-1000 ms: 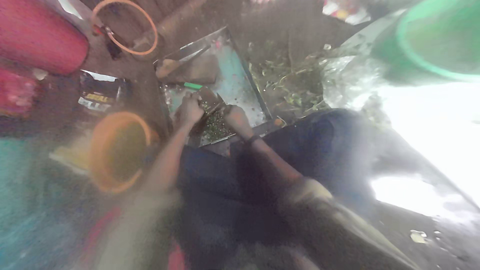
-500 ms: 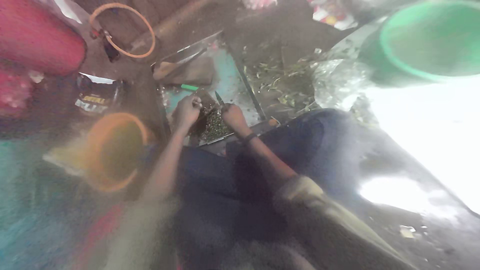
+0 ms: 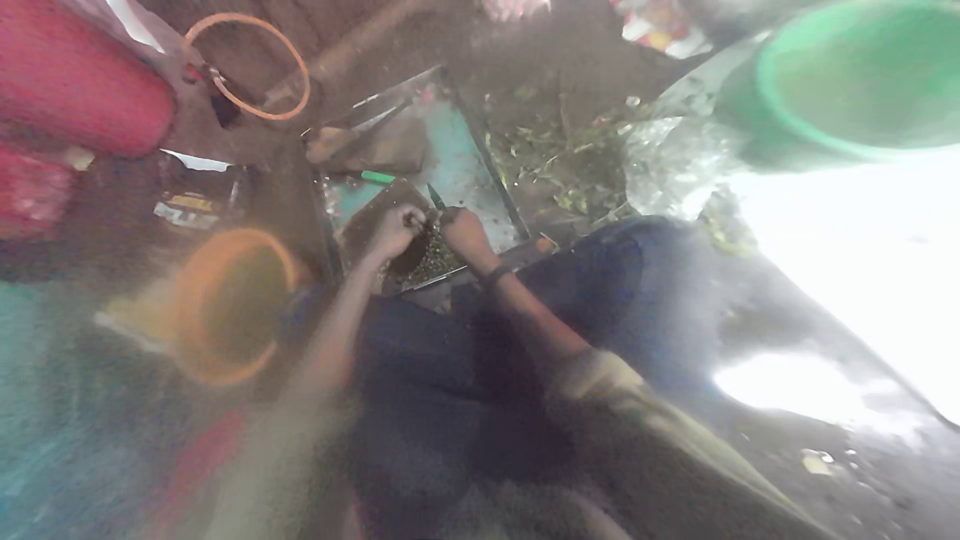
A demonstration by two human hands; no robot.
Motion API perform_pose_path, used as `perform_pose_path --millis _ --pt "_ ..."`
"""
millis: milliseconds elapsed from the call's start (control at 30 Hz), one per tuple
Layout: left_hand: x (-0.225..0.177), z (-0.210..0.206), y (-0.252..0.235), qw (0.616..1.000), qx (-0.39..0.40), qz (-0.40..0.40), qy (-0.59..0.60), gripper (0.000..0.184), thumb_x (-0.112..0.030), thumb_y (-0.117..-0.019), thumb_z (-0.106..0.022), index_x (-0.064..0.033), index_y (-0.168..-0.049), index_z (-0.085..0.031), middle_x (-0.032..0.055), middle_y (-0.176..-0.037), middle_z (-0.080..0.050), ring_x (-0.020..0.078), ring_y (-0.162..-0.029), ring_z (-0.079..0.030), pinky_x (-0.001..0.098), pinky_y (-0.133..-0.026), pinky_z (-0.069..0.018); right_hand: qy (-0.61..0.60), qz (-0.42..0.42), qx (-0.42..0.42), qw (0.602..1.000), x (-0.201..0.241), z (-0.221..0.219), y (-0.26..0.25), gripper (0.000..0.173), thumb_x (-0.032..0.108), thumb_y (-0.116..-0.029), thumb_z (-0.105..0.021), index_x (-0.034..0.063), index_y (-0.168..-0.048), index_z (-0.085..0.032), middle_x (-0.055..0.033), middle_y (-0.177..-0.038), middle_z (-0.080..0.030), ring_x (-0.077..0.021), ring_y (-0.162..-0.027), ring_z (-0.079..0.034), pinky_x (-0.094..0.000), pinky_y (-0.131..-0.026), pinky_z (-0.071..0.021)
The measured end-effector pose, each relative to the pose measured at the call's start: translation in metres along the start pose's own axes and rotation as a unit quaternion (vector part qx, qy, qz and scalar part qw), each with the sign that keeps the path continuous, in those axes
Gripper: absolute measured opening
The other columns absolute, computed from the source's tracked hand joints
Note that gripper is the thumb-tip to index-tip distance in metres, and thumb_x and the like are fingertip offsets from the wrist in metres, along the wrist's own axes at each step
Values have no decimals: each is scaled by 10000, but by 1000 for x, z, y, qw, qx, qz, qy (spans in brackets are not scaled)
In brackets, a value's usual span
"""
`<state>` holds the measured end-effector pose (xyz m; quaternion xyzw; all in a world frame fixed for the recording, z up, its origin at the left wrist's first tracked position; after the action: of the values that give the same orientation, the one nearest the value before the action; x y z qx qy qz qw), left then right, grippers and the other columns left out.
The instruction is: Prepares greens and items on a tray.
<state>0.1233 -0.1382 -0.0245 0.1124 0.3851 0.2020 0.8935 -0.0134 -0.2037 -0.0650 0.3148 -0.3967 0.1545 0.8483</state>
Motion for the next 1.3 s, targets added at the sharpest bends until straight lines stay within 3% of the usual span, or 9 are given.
perform_pose_path --millis 133,233,300,433,533,700,900,1067,1300 --pt "14 41 5 988 -122 41 -87 181 -160 -1016 -620 -71 -1138 -721 143 -1067 -736 300 -992 -715 561 -926 -568 -9 7 -4 1000 2 4 -3 279 288 -1028 -556 57 -1052 -710 -190 -1023 -711 -373 -984 -691 -624 -824 -542" --pt "20 20 27 967 -69 95 -227 167 -224 -925 -700 -97 -1015 -759 174 -1007 -747 391 -990 -715 671 -861 -557 -35 1 -8 999 2 8 -5 228 223 -975 -599 62 -1076 -725 -189 -1030 -715 -369 -969 -693 -622 -818 -551" --pt "17 -5 46 941 -33 151 -303 203 -226 -880 -751 -27 -914 -730 234 -987 -725 448 -938 -707 681 -766 -558 -68 -2 -14 998 -1 15 -7 234 235 -979 -580 83 -1091 -719 -164 -985 -713 -339 -887 -689 -599 -761 -555" --pt "14 -29 44 892 37 213 -398 197 -154 -927 -704 30 -996 -711 253 -1099 -709 442 -1025 -702 624 -802 -576 -128 15 -41 991 1 31 -9 281 254 -1060 -499 62 -1067 -704 -131 -909 -680 -282 -807 -657 -524 -738 -542" --pt "22 -47 44 894 47 196 -400 161 -87 -937 -694 44 -1030 -713 273 -1115 -707 468 -1018 -699 640 -792 -573 -147 19 -48 988 4 44 -2 256 228 -1040 -522 64 -1069 -716 -121 -909 -692 -269 -807 -668 -524 -741 -554" --pt "29 -41 47 883 36 239 -401 217 -127 -960 -668 47 -1080 -714 272 -1174 -701 464 -1093 -685 641 -853 -565 -160 16 -51 986 4 53 3 244 229 -1016 -545 85 -1066 -735 -120 -930 -703 -286 -860 -672 -545 -778 -544" --pt "13 -2 47 904 -88 190 -372 307 -297 -951 -702 7 -980 -730 242 -1052 -724 435 -1012 -706 641 -853 -564 -145 15 -40 989 8 55 5 278 244 -1031 -511 78 -1070 -730 -146 -964 -714 -315 -897 -690 -579 -782 -550" --pt "1 27 40 902 -164 120 -382 317 -262 -1003 -632 -1 -1168 -702 254 -1166 -702 465 -1037 -698 667 -842 -563 -121 25 -38 992 6 46 1 278 261 -1035 -535 65 -1063 -731 -161 -979 -711 -330 -928 -685 -591 -815 -543" --pt "21 38 2 929 -192 140 -283 293 -297 -999 -669 -48 -1135 -743 215 -1189 -717 422 -1128 -685 647 -953 -542 -69 3 -17 997 -1 19 -3 286 289 -1044 -534 80 -1072 -729 -163 -950 -709 -330 -860 -688 -585 -763 -552"
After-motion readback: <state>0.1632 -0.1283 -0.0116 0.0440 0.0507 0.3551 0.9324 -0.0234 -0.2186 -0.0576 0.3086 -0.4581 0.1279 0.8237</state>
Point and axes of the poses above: each hand's wrist, its own y-axis away from the middle knuckle, its own z-axis out of the back of the hand, x = y × z, the point moved 8 cm from there along -y, towards the middle knuckle
